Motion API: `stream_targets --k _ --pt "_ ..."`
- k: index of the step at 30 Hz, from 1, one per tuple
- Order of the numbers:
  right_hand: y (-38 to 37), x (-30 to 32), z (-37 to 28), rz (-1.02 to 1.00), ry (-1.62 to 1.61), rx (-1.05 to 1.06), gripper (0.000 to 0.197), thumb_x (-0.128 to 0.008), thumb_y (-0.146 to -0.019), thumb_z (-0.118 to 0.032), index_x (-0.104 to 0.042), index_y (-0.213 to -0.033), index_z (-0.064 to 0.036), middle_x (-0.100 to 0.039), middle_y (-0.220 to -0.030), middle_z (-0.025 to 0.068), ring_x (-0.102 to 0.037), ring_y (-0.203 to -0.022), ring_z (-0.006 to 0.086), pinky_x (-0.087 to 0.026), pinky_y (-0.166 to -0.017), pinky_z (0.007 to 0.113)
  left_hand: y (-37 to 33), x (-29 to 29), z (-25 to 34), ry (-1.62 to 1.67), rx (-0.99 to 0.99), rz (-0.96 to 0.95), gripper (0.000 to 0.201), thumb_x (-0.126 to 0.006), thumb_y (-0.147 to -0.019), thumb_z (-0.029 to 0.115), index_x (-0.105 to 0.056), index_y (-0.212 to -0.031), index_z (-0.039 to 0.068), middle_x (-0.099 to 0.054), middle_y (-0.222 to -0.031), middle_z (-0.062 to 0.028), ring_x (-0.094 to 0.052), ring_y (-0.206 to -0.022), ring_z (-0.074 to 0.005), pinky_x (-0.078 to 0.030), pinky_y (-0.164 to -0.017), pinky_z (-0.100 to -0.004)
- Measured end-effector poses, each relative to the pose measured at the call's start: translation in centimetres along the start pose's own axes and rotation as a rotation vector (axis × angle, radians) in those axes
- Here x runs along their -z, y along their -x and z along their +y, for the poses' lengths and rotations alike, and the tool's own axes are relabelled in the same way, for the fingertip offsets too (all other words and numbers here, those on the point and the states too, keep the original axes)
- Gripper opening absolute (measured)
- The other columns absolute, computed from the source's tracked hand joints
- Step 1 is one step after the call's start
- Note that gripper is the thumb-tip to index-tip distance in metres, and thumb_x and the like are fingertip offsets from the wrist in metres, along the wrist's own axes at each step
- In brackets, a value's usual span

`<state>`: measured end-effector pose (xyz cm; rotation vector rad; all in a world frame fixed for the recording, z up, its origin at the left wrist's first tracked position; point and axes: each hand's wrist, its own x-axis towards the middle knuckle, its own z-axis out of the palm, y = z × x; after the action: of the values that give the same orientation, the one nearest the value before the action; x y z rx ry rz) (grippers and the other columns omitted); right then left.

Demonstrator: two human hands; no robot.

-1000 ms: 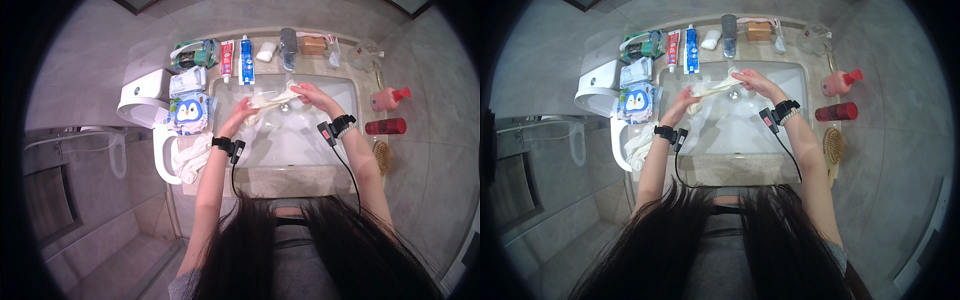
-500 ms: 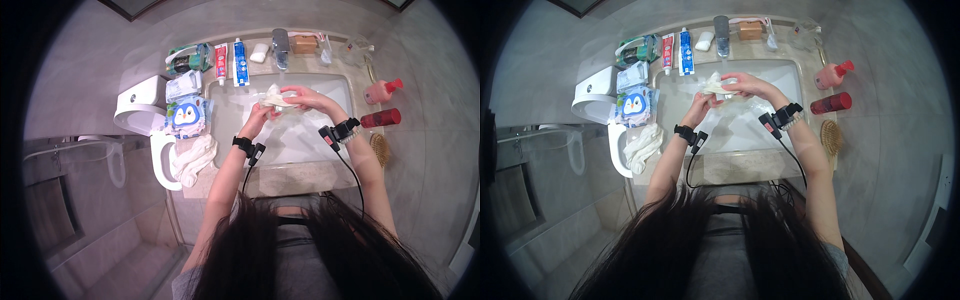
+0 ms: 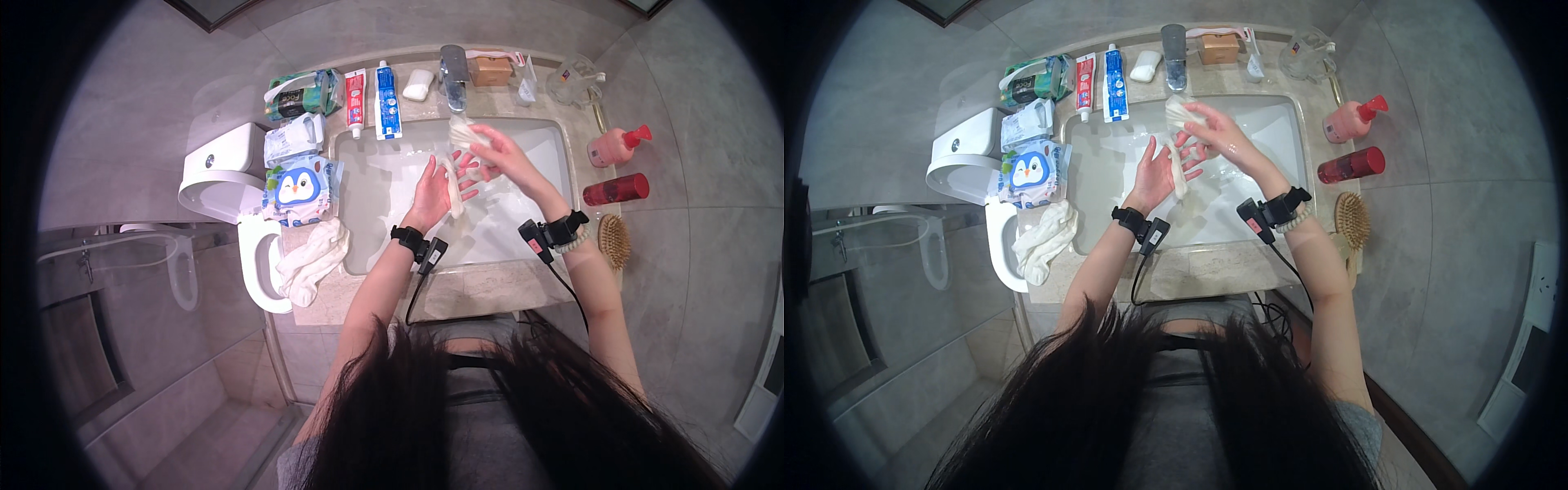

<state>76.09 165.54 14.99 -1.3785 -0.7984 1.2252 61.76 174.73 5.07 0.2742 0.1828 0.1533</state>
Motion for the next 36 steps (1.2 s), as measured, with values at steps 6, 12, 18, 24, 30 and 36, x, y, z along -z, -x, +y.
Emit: stream_targets --k 6,12,18,24,30,36 --pt "1.2 0.4 5.0 -0.092 0.564 0.119 0.043 -0.055 -0.083 -0.023 -0.048 -0.123 -0.0100 -0.058 -0.090 0.0044 -0.056 -0.079 0.0136 -0.042 -0.070 0.025 -1.4 -0.5 -0.4 -0.320 -0.198 0.039 0.051 -0.033 -0.092 0.042 -0.035 -0.128 0.005 -0.045 -0.127 -0.0125 -0.043 -0.116 -0.0205 -0.027 -0.101 -0.0356" --pt "-1.6 2.7 7.5 0.249 0.227 -0.043 0.031 -0.057 -0.082 -0.032 -0.060 -0.101 -0.0079 -0.057 -0.089 0.0049 -0.054 -0.088 0.0156 -0.039 -0.081 0.029 -2.4 0.6 -0.7 -0.768 -0.219 0.227 0.030 -0.042 -0.092 0.029 -0.050 -0.111 0.007 -0.060 -0.101 -0.0051 -0.055 -0.084 -0.0107 -0.042 -0.079 -0.0268" --pt "-7.0 2.7 8.3 -0.087 -0.391 -0.315 0.029 -0.056 -0.086 -0.026 -0.053 -0.104 -0.0043 -0.057 -0.090 0.0055 -0.054 -0.071 0.0107 -0.044 -0.062 0.024 -3.0 1.4 0.0 -0.899 -0.023 0.126 0.026 -0.046 -0.090 0.028 -0.053 -0.105 0.008 -0.061 -0.090 -0.0022 -0.053 -0.071 -0.0074 -0.043 -0.068 -0.0233" --pt "-12.1 1.9 8.6 -0.001 -0.470 -0.214 0.024 -0.055 -0.085 -0.011 -0.048 -0.106 -0.0035 -0.055 -0.085 0.0035 -0.045 -0.058 0.0085 -0.039 -0.048 0.021 -1.4 2.5 1.0 -0.895 0.136 0.190 0.030 -0.052 -0.086 0.034 -0.056 -0.101 0.009 -0.061 -0.086 -0.0012 -0.056 -0.079 -0.0085 -0.040 -0.074 -0.0219" --pt "-14.1 2.0 10.6 0.187 -0.698 -0.104 0.015 -0.053 -0.086 -0.019 -0.049 -0.095 -0.0079 -0.048 -0.074 0.0008 -0.043 -0.055 0.0120 -0.036 -0.048 0.024 0.1 6.2 0.1 -0.978 0.329 0.334 0.036 -0.055 -0.083 0.040 -0.056 -0.104 0.010 -0.060 -0.091 -0.0031 -0.056 -0.081 -0.0102 -0.040 -0.077 -0.0241" --pt "-12.7 1.6 10.7 0.290 -1.255 -0.134 0.019 -0.054 -0.086 -0.027 -0.051 -0.092 -0.0084 -0.049 -0.075 0.0023 -0.047 -0.059 0.0194 -0.043 -0.058 0.029 -1.0 8.5 0.3 -0.349 -0.034 0.442 0.047 -0.050 -0.085 0.044 -0.046 -0.118 0.011 -0.057 -0.098 -0.0040 -0.053 -0.085 -0.0130 -0.045 -0.077 -0.0293"
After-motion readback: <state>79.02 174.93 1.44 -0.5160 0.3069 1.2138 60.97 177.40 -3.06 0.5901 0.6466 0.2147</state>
